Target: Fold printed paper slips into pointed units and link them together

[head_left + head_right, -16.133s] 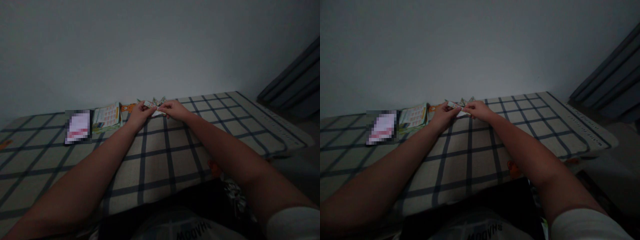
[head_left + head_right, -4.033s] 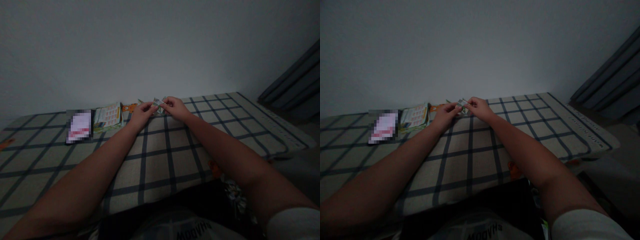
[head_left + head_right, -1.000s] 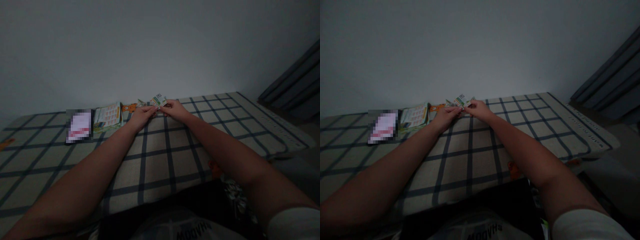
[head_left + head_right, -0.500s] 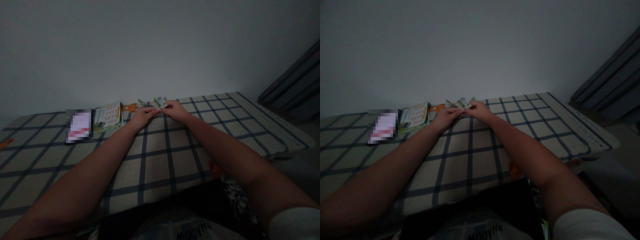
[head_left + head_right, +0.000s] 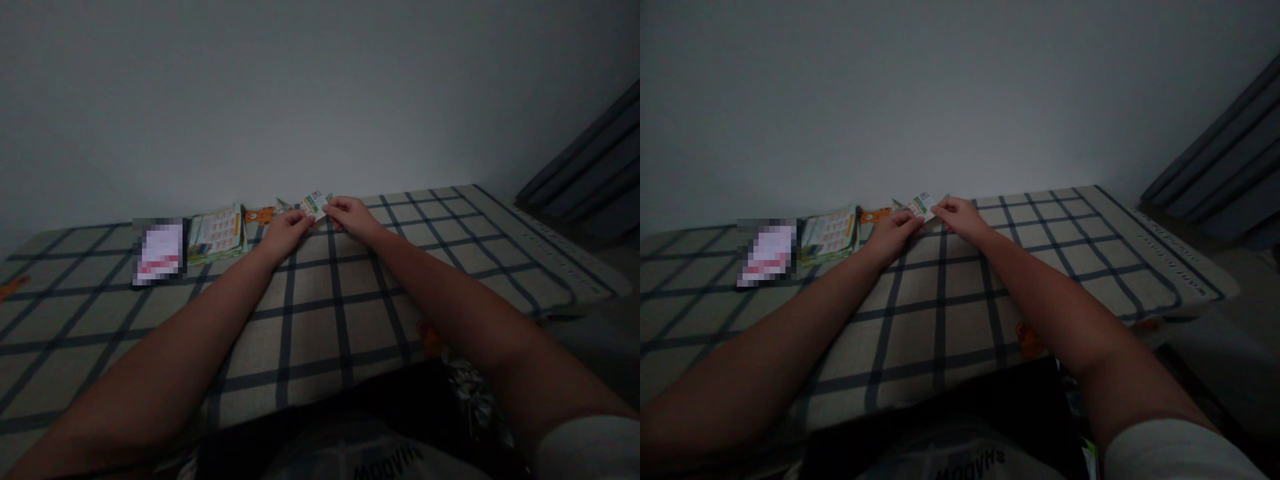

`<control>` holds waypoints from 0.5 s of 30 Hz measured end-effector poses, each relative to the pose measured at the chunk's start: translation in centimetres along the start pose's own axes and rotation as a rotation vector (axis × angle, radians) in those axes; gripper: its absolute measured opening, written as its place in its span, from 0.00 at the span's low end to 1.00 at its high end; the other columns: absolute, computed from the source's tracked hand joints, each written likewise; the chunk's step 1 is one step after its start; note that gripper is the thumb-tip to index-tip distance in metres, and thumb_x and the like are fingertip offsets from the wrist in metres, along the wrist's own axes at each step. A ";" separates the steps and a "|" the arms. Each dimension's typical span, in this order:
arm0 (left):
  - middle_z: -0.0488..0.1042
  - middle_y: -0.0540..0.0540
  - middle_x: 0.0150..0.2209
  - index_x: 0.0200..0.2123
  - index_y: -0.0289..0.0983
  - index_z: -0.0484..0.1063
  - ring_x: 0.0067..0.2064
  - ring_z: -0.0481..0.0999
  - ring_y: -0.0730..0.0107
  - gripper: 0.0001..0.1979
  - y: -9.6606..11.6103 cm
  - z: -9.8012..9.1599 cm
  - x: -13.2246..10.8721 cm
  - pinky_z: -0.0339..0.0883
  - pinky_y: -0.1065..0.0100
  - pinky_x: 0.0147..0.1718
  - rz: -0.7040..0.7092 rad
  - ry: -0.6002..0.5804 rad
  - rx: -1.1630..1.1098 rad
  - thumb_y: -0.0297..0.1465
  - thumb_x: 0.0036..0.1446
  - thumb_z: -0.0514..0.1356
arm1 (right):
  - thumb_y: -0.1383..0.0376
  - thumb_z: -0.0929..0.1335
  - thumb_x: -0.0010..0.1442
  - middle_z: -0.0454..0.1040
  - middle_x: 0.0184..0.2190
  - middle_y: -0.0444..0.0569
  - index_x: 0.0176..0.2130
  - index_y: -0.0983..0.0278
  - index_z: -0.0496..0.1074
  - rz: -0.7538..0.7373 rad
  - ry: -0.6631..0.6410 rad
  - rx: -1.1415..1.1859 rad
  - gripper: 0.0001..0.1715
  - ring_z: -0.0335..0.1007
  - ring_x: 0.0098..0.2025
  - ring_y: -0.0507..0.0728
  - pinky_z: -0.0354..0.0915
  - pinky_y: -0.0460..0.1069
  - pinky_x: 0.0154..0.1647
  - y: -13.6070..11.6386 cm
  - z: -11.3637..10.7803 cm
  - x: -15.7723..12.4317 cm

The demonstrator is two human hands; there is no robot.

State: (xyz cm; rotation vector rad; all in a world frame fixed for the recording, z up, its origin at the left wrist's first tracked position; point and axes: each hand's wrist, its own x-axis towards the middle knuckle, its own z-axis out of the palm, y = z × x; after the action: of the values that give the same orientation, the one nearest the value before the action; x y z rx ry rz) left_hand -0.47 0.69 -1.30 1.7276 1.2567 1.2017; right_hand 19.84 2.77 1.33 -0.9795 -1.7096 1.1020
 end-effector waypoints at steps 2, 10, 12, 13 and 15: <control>0.66 0.52 0.21 0.26 0.39 0.72 0.22 0.59 0.73 0.17 -0.1 0.1 0.0 0.48 0.68 0.23 -0.039 -0.006 -0.043 0.45 0.57 0.65 | 0.65 0.71 0.69 0.65 0.17 0.37 0.30 0.63 0.68 -0.020 -0.010 -0.027 0.15 0.60 0.21 0.48 0.56 0.43 0.24 0.0 0.0 -0.1; 0.66 0.51 0.20 0.26 0.39 0.73 0.21 0.58 0.74 0.24 0.2 0.2 -0.1 0.47 0.66 0.22 -0.066 -0.023 -0.093 0.54 0.55 0.68 | 0.65 0.71 0.69 0.66 0.18 0.38 0.30 0.62 0.67 -0.039 -0.019 -0.047 0.15 0.62 0.22 0.49 0.58 0.44 0.27 0.0 0.0 -0.1; 0.66 0.52 0.20 0.25 0.39 0.73 0.22 0.57 0.74 0.25 0.3 0.1 -0.2 0.47 0.66 0.23 -0.048 -0.015 -0.090 0.55 0.53 0.69 | 0.64 0.71 0.68 0.66 0.18 0.38 0.29 0.62 0.67 -0.030 -0.023 -0.041 0.16 0.62 0.22 0.49 0.58 0.44 0.27 0.0 0.0 0.0; 0.66 0.51 0.20 0.25 0.38 0.74 0.22 0.57 0.74 0.25 0.3 0.0 -0.1 0.46 0.66 0.24 -0.041 -0.012 -0.088 0.55 0.53 0.70 | 0.63 0.71 0.68 0.66 0.18 0.38 0.29 0.62 0.67 -0.025 -0.027 -0.039 0.16 0.62 0.22 0.49 0.59 0.44 0.27 0.1 -0.1 0.0; 0.66 0.51 0.20 0.25 0.38 0.76 0.23 0.57 0.74 0.25 0.2 -0.1 0.0 0.46 0.66 0.24 -0.036 -0.012 -0.084 0.54 0.52 0.70 | 0.63 0.71 0.68 0.67 0.18 0.38 0.29 0.62 0.66 -0.010 -0.038 -0.028 0.16 0.62 0.22 0.49 0.60 0.44 0.27 0.1 -0.1 0.0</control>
State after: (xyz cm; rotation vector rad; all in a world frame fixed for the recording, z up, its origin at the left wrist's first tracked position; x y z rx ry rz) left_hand -0.46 0.61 -1.10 1.6427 1.2087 1.2038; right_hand 19.96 2.81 1.22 -0.9718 -1.7631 1.0994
